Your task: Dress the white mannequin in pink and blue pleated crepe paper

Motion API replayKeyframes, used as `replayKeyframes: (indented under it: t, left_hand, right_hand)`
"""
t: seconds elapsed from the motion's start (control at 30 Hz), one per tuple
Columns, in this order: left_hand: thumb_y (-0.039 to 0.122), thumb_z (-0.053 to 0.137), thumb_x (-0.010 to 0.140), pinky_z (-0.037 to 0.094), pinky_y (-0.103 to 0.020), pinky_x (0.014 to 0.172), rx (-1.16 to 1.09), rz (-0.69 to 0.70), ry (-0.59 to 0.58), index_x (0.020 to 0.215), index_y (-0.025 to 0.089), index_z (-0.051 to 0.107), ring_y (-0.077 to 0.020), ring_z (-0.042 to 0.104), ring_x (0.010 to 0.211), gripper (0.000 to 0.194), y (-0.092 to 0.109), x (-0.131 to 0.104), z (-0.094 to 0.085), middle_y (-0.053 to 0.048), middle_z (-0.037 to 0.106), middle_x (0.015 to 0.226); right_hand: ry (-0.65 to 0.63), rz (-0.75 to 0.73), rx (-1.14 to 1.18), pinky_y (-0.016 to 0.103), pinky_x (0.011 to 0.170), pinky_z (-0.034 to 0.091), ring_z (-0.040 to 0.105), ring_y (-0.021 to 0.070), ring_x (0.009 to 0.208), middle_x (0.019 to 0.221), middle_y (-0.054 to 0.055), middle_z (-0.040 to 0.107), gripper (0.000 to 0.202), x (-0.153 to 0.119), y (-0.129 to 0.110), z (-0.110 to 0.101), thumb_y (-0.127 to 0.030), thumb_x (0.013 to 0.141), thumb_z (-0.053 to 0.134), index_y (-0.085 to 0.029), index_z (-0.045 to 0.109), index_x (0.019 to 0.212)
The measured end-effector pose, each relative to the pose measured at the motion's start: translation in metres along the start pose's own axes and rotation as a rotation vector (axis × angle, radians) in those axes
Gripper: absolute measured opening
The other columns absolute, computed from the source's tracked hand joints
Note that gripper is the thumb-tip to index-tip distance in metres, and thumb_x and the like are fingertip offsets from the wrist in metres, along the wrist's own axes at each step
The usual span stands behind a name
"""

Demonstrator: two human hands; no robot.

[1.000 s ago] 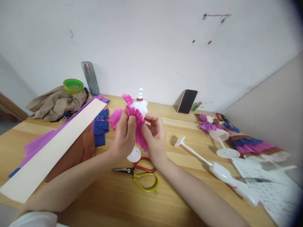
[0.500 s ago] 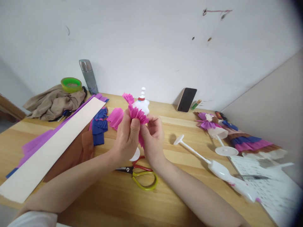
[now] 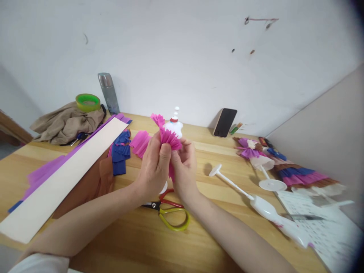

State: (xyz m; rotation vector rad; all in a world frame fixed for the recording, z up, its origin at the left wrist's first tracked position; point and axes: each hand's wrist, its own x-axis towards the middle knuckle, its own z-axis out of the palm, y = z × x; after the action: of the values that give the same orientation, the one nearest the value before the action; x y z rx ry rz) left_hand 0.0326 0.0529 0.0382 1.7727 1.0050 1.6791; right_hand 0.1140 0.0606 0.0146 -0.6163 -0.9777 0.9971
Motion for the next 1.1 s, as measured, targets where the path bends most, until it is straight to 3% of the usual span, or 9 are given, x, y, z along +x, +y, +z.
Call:
replayKeyframes:
  t: [0.1, 0.2, 0.4, 0.5, 0.63, 0.8, 1.0, 1.1]
  left_hand:
    - [0.044, 0.036, 0.102, 0.049, -0.035, 0.086, -0.033, -0.04, -0.043, 0.11, 0.022, 0.061, -0.0201, 0.061, 0.098, 0.034, 0.001, 0.001, -0.002, -0.007, 0.066, 0.108]
    - [0.043, 0.037, 0.101, 0.048, -0.036, 0.087, -0.043, -0.074, -0.072, 0.109, 0.023, 0.061, -0.0201, 0.061, 0.095, 0.032, 0.001, 0.003, -0.004, -0.006, 0.065, 0.105]
    - [0.041, 0.036, 0.101, 0.045, -0.039, 0.082, 0.126, 0.014, -0.131, 0.096, 0.024, 0.056, -0.0214, 0.057, 0.088, 0.027, 0.004, 0.008, -0.011, -0.006, 0.061, 0.095]
    - [0.038, 0.036, 0.101, 0.044, -0.038, 0.077, 0.215, 0.096, -0.12, 0.095, 0.022, 0.054, -0.0219, 0.056, 0.084, 0.025, 0.007, 0.011, -0.012, -0.006, 0.06, 0.091]
    - [0.034, 0.036, 0.101, 0.044, -0.04, 0.076, 0.297, 0.14, -0.111, 0.096, 0.024, 0.054, -0.0241, 0.055, 0.085, 0.021, 0.007, 0.012, -0.012, -0.007, 0.061, 0.092]
    - [0.035, 0.037, 0.099, 0.044, -0.041, 0.076, 0.361, 0.158, -0.091, 0.094, 0.025, 0.055, -0.026, 0.054, 0.088, 0.021, 0.005, 0.013, -0.012, -0.008, 0.06, 0.092]
    - [0.035, 0.037, 0.1, 0.046, -0.039, 0.078, 0.268, 0.156, -0.113, 0.094, 0.025, 0.057, -0.0227, 0.056, 0.088, 0.022, 0.003, 0.014, -0.012, -0.005, 0.06, 0.091]
    - [0.037, 0.037, 0.101, 0.047, -0.039, 0.084, 0.177, 0.1, -0.09, 0.1, 0.027, 0.058, -0.0221, 0.058, 0.094, 0.024, 0.0, 0.014, -0.011, -0.006, 0.062, 0.1]
  right_hand:
    - [-0.085, -0.003, -0.018, 0.041, 0.098, 0.049, 0.061, 0.0213, 0.114, 0.119, 0.003, 0.065, 0.027, 0.002, -0.001, -0.002, -0.035, 0.086, 0.066, -0.03, 0.057, 0.111]
    - [-0.146, -0.042, -0.123, 0.044, 0.103, 0.047, 0.06, 0.0233, 0.118, 0.12, 0.004, 0.066, 0.024, 0.003, -0.002, -0.005, -0.036, 0.09, 0.061, -0.031, 0.061, 0.114]
    - [-0.184, -0.124, -0.255, 0.047, 0.109, 0.04, 0.051, 0.0252, 0.13, 0.129, 0.004, 0.064, 0.031, 0.007, 0.001, -0.013, -0.038, 0.091, 0.06, -0.035, 0.063, 0.122]
    - [-0.182, -0.135, -0.301, 0.047, 0.107, 0.041, 0.055, 0.0244, 0.122, 0.125, 0.004, 0.065, 0.03, 0.008, 0.001, -0.016, -0.038, 0.092, 0.059, -0.036, 0.064, 0.122]
    - [-0.153, -0.156, -0.331, 0.042, 0.098, 0.045, 0.059, 0.0219, 0.105, 0.106, 0.002, 0.068, 0.018, 0.008, -0.002, -0.015, -0.036, 0.091, 0.061, -0.033, 0.07, 0.107]
    - [-0.153, -0.066, -0.179, 0.036, 0.084, 0.052, 0.063, 0.0193, 0.092, 0.097, 0.002, 0.07, 0.016, 0.009, -0.006, -0.011, -0.038, 0.088, 0.063, -0.028, 0.068, 0.099]
    - [-0.149, -0.008, -0.106, 0.03, 0.069, 0.051, 0.06, 0.0152, 0.074, 0.085, -0.002, 0.066, 0.013, 0.009, -0.007, -0.007, -0.037, 0.084, 0.066, -0.026, 0.063, 0.09]
    - [-0.163, -0.021, -0.089, 0.029, 0.071, 0.05, 0.06, 0.0149, 0.077, 0.087, -0.002, 0.067, 0.011, 0.01, -0.007, -0.007, -0.033, 0.084, 0.067, -0.026, 0.064, 0.091]
